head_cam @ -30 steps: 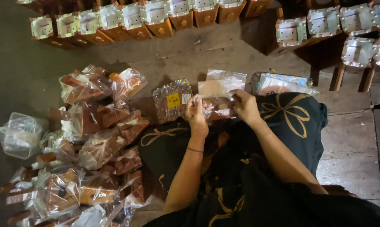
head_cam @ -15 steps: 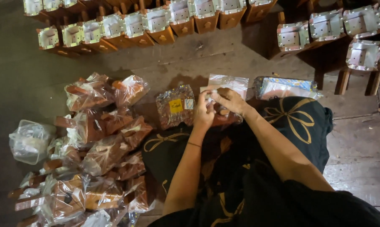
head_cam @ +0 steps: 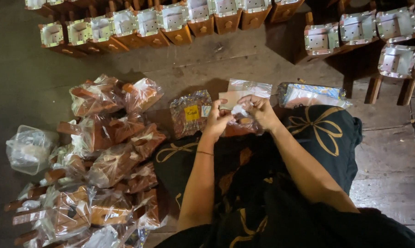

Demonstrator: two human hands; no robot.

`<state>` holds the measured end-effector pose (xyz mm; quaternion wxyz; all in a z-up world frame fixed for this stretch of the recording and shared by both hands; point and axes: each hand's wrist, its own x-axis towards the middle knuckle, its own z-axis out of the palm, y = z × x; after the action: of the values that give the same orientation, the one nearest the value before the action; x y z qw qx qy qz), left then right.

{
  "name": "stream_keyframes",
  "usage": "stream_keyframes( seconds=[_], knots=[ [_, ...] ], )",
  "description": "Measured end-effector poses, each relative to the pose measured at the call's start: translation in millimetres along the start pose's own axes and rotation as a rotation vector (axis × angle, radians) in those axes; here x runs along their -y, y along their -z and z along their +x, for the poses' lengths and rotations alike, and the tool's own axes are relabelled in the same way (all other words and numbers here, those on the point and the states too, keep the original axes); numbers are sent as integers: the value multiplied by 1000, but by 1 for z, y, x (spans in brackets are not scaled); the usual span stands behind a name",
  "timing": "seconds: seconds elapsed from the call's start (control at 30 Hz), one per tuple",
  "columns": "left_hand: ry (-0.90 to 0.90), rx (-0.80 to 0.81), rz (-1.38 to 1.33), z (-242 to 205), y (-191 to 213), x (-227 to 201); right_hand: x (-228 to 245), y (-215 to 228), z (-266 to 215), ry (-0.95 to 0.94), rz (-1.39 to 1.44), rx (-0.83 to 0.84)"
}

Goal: The person packages small wooden items into plastic bags. They pick up individual wooden pieces, place them into plastic bags, and then seal the bags by hand.

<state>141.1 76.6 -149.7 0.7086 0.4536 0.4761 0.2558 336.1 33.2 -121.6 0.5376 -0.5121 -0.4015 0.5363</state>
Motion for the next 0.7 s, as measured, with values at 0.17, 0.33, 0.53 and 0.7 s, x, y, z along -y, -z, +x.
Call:
stream_keyframes(
  seconds=[0.17, 0.33, 0.53, 0.7],
  knots=[
    [7, -88, 131, 7, 4, 9, -24, 17, 0, 249, -322, 248],
    [-117, -166, 188, 7, 6, 9, -10, 15, -5, 404, -710, 332],
    [-110, -136, 458, -12, 5, -8, -24, 7, -8, 461, -777, 296],
    [-345, -160, 793, 15, 12, 28, -11, 0, -11, 465, -826, 192]
  ],
)
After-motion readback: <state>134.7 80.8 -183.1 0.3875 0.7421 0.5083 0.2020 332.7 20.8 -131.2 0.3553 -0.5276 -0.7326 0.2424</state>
